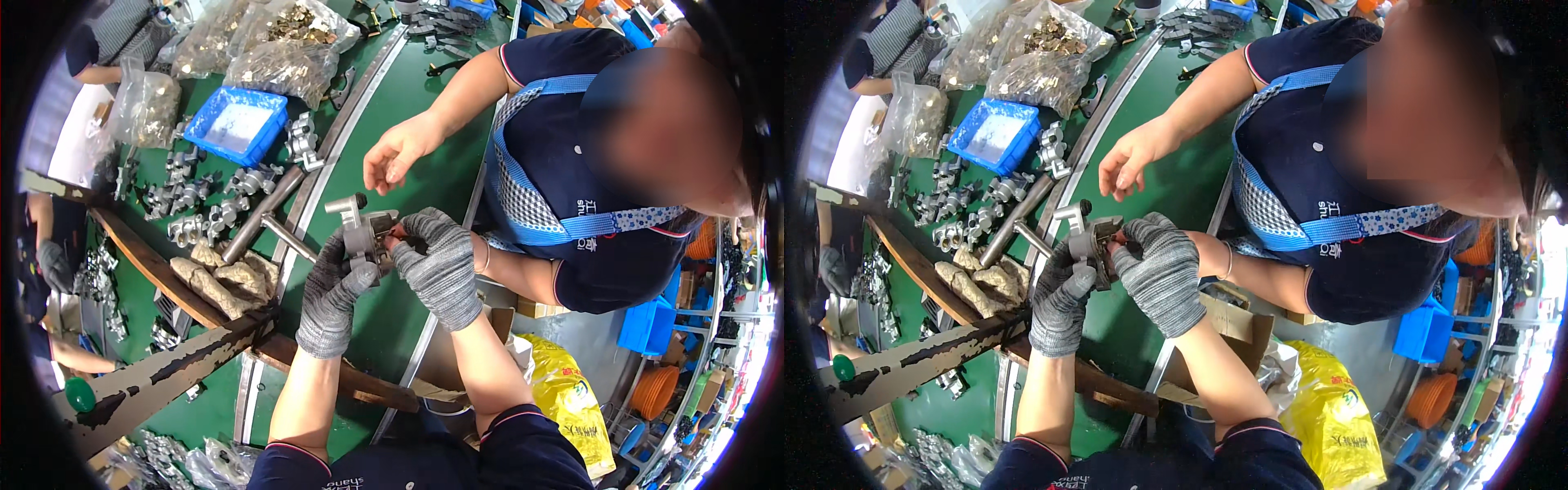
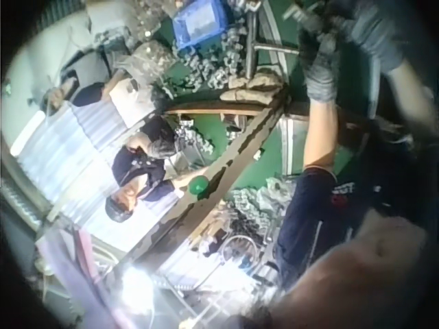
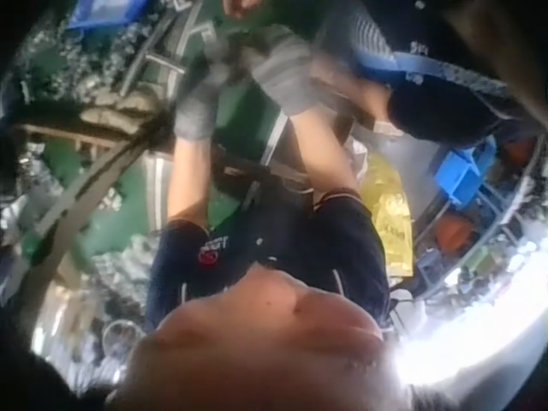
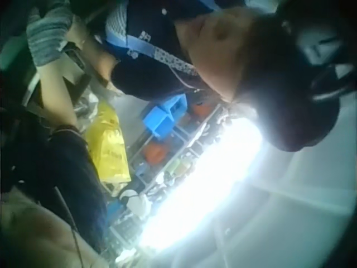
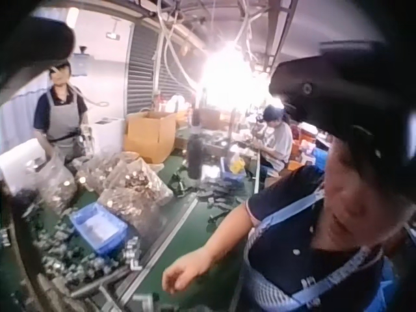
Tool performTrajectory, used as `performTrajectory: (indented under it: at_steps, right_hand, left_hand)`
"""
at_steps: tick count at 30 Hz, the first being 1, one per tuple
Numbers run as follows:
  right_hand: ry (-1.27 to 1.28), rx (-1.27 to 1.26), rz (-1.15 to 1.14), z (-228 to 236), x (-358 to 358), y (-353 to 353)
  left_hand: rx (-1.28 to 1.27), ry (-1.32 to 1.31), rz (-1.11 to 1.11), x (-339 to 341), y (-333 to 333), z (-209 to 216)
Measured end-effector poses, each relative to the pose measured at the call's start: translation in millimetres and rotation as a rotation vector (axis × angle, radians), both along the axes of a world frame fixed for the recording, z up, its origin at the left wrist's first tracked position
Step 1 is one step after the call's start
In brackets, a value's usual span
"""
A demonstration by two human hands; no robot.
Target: The person assembles brake caliper units by inserting rubber seals and metal pins into caliper housings by hand and fitting components using a metal rod.
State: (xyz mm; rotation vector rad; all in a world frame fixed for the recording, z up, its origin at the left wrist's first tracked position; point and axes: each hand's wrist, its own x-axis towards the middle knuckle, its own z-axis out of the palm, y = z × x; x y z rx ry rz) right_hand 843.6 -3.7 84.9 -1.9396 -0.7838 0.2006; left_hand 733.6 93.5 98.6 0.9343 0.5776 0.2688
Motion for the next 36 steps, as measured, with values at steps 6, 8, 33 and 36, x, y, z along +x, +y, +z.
performTrajectory:
  at_steps: [6, 8, 33, 36]
  right_hand:
    - [0.135, 0.084, -0.107, 3, -12, 6]
    - [0.155, 0.176, -0.167, 0, -15, 7]
    - [-0.108, 0.113, -0.103, -2, -15, 3]
    - [-0.089, 0.192, -0.154, -9, -15, 0]
  left_hand:
    - [0.023, -0.011, 0.061, 0, -7, 1]
    - [0.026, 0.007, 0.068, 1, -8, -1]
    - [0.052, 0.008, 0.053, 0, -7, 2]
    - [0.053, 0.019, 0.051, 6, -12, 4]
